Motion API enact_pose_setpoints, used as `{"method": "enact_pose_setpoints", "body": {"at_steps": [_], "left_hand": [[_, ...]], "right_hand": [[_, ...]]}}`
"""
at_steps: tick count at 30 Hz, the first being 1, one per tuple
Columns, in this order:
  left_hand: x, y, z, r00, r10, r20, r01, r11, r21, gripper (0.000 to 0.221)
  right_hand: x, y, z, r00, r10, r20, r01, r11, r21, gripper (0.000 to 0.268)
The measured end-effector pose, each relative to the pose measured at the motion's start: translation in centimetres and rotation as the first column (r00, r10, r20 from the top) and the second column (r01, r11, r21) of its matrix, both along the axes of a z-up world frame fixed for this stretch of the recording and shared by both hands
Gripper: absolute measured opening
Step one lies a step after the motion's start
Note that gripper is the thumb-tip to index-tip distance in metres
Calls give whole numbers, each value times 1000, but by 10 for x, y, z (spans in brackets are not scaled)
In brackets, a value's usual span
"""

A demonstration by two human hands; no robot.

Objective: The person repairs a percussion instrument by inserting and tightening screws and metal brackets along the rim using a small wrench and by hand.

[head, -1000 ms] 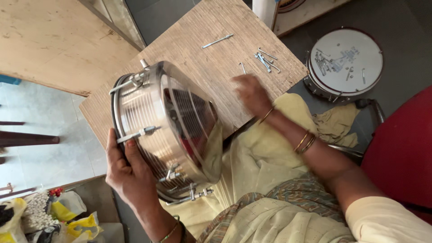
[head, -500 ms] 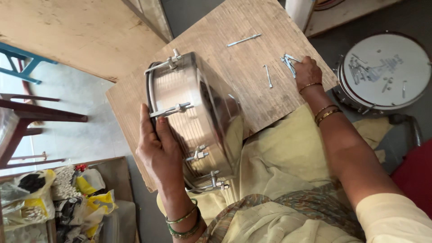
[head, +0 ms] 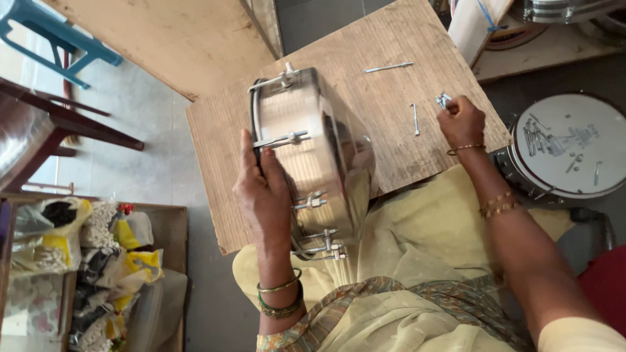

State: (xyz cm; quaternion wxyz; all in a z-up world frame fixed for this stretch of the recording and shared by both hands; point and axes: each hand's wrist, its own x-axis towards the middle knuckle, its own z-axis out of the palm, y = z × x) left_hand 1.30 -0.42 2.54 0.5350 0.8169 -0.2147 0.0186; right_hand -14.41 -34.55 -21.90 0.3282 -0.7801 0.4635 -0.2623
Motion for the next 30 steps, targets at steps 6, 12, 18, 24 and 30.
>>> {"method": "enact_pose_setpoints", "body": {"at_steps": [6, 12, 18, 24, 30], "left_hand": [[-9, 1, -10, 999, 8, 42, -8, 1000, 12, 49], [-23, 7, -15, 999, 27, -18, -26, 999, 19, 50], [-29, 11, -16, 997, 24, 78, -28, 998, 51, 49], [-35, 16, -12, 998, 29, 65, -29, 1000, 9, 50], [-33, 18, -10, 996, 18, 89, -18, 1000, 0, 48]], "right_hand": [[15, 123, 165, 769, 338, 543, -408, 913, 11, 18], [32, 179, 235, 688, 607, 399, -520, 795, -312, 14], [48, 196, 232, 707, 620, 339, -515, 781, -354, 14], [51, 200, 228, 700, 642, 313, -502, 754, -423, 14], [51, 208, 227, 669, 630, 393, -527, 776, -347, 18]]}}
